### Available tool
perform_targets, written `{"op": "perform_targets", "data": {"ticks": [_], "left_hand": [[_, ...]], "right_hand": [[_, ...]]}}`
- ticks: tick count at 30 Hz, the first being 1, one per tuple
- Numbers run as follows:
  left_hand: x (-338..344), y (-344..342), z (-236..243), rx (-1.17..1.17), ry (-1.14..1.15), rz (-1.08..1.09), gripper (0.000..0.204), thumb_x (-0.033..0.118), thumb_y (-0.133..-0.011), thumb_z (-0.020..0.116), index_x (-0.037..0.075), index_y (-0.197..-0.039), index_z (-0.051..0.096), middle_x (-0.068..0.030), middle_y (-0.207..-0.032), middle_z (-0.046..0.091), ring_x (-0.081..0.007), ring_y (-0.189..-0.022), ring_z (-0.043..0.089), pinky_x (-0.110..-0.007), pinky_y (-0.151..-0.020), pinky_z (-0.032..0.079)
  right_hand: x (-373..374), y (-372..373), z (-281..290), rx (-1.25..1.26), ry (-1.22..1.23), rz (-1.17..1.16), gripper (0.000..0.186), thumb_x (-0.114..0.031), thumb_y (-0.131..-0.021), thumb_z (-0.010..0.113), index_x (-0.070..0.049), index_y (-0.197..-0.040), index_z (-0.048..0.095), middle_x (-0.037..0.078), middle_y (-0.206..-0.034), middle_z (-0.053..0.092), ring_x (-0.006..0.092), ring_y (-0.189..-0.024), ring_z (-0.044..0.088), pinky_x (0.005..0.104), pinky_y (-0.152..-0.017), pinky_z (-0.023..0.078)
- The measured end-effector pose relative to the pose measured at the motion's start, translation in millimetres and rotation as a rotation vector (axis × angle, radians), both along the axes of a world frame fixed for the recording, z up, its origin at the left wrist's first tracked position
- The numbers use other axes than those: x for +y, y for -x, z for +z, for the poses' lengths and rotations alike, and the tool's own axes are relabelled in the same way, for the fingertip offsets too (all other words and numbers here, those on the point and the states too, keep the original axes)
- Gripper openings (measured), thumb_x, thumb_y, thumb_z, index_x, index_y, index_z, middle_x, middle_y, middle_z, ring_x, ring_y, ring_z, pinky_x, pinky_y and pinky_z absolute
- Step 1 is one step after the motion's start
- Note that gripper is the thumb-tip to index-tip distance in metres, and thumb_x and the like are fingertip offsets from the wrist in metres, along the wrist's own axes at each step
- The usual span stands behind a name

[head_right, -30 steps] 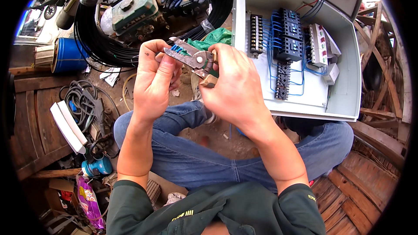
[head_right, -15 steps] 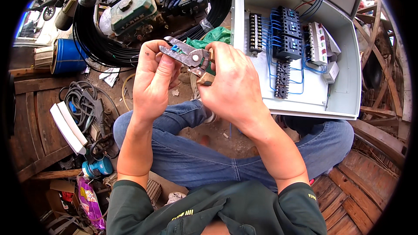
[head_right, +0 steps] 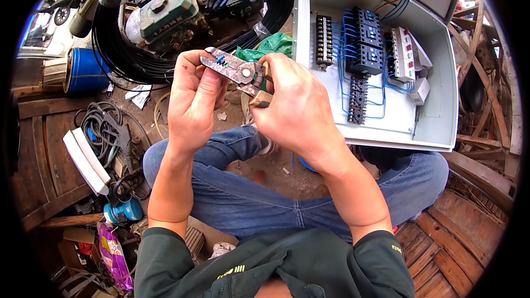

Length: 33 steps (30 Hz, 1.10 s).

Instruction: The person sits on the floor and works inside an open electrical box, stripping blue wires with pliers and connecting them to terminal blocks and switches. The person repeatedly cuts, strips, and inserts wires into the components.

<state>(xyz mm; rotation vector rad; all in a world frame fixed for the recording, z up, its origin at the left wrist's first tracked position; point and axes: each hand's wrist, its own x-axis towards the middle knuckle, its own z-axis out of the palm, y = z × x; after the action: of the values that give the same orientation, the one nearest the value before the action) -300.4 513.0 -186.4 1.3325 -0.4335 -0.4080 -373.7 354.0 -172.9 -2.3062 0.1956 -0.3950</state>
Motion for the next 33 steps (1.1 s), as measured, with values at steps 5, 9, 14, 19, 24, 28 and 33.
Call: {"op": "perform_targets", "data": {"ticks": [5, 9, 14, 19, 24, 28, 33], "left_hand": [[-0.1, 0.1, -0.3, -0.006, 0.005, 0.009, 0.013, 0.007, -0.108, 0.049, 0.000, -0.120, 0.047, -0.0071, -0.108, 0.061, -0.0082, -0.095, 0.056, -0.024, -0.084, 0.049], [0.0, 0.5, -1.0, 0.006, 0.034, 0.006, 0.013, 0.006, -0.108, 0.050, 0.000, -0.120, 0.048, -0.0063, -0.108, 0.060, -0.0079, -0.095, 0.056, -0.024, -0.084, 0.049], [2.5, 1.2, -0.7, -0.026, 0.071, 0.000, 0.014, 0.006, -0.108, 0.052, -0.001, -0.119, 0.047, -0.0056, -0.106, 0.060, -0.0069, -0.094, 0.056, -0.024, -0.084, 0.049], [6.0, 2.5, 4.6, -0.112, 0.099, -0.011, 0.020, 0.003, -0.102, 0.064, 0.000, -0.114, 0.049, -0.0073, -0.105, 0.064, -0.0062, -0.094, 0.059, -0.022, -0.082, 0.050], [2.4, 1.4, 3.0, -0.101, 0.147, 0.083, 0.024, 0.001, -0.094, 0.075, 0.001, -0.102, 0.052, -0.0076, -0.097, 0.068, -0.0066, -0.086, 0.063, -0.020, -0.073, 0.051], [5.5, 1.0, -0.5, -0.103, 0.137, 0.127, 0.026, 0.002, -0.092, 0.078, 0.001, -0.098, 0.053, -0.0089, -0.097, 0.069, -0.0050, -0.085, 0.062, -0.018, -0.070, 0.050], [3.5, -7.5, -2.6, 0.025, 0.086, 0.192, 0.038, 0.003, -0.087, 0.083, 0.001, -0.108, 0.051, 0.0008, -0.087, 0.060, -0.0002, -0.073, 0.051, -0.017, -0.062, 0.044]], "right_hand": [[1.5, -0.4, 1.2, 0.002, -0.011, -0.007, 0.037, -0.004, -0.075, 0.079, 0.001, -0.108, 0.063, 0.012, -0.079, 0.064, 0.0229, -0.068, 0.063, 0.0338, -0.066, 0.052], [1.2, -0.5, 0.1, 0.005, -0.001, -0.009, 0.035, -0.004, -0.075, 0.079, 0.002, -0.106, 0.064, 0.011, -0.076, 0.063, 0.0229, -0.065, 0.063, 0.0334, -0.064, 0.052], [-2.7, -1.1, 3.6, 0.015, 0.003, 0.014, 0.032, -0.004, -0.075, 0.078, 0.003, -0.103, 0.064, 0.012, -0.076, 0.065, 0.0217, -0.065, 0.063, 0.0332, -0.065, 0.052], [-16.7, -2.2, 18.2, 0.216, -0.234, 0.131, 0.033, -0.006, -0.074, 0.081, 0.004, -0.102, 0.067, 0.009, -0.079, 0.066, 0.0125, -0.069, 0.060, 0.0286, -0.066, 0.050], [-17.4, -2.5, 22.4, 0.329, -0.448, 0.193, 0.032, -0.007, -0.076, 0.082, 0.003, -0.102, 0.067, -0.002, -0.079, 0.061, 0.0043, -0.073, 0.053, 0.0239, -0.064, 0.046], [-1.3, -2.3, 18.8, 0.201, -0.371, 0.107, 0.029, -0.007, -0.083, 0.078, 0.003, -0.107, 0.065, -0.002, -0.078, 0.059, 0.0051, -0.070, 0.051, 0.0233, -0.062, 0.044], [4.9, -6.5, 20.6, 0.085, -0.419, 0.056, 0.040, -0.009, -0.088, 0.075, 0.002, -0.123, 0.060, 0.001, -0.085, 0.059, 0.0079, -0.077, 0.054, 0.0245, -0.070, 0.047]]}}
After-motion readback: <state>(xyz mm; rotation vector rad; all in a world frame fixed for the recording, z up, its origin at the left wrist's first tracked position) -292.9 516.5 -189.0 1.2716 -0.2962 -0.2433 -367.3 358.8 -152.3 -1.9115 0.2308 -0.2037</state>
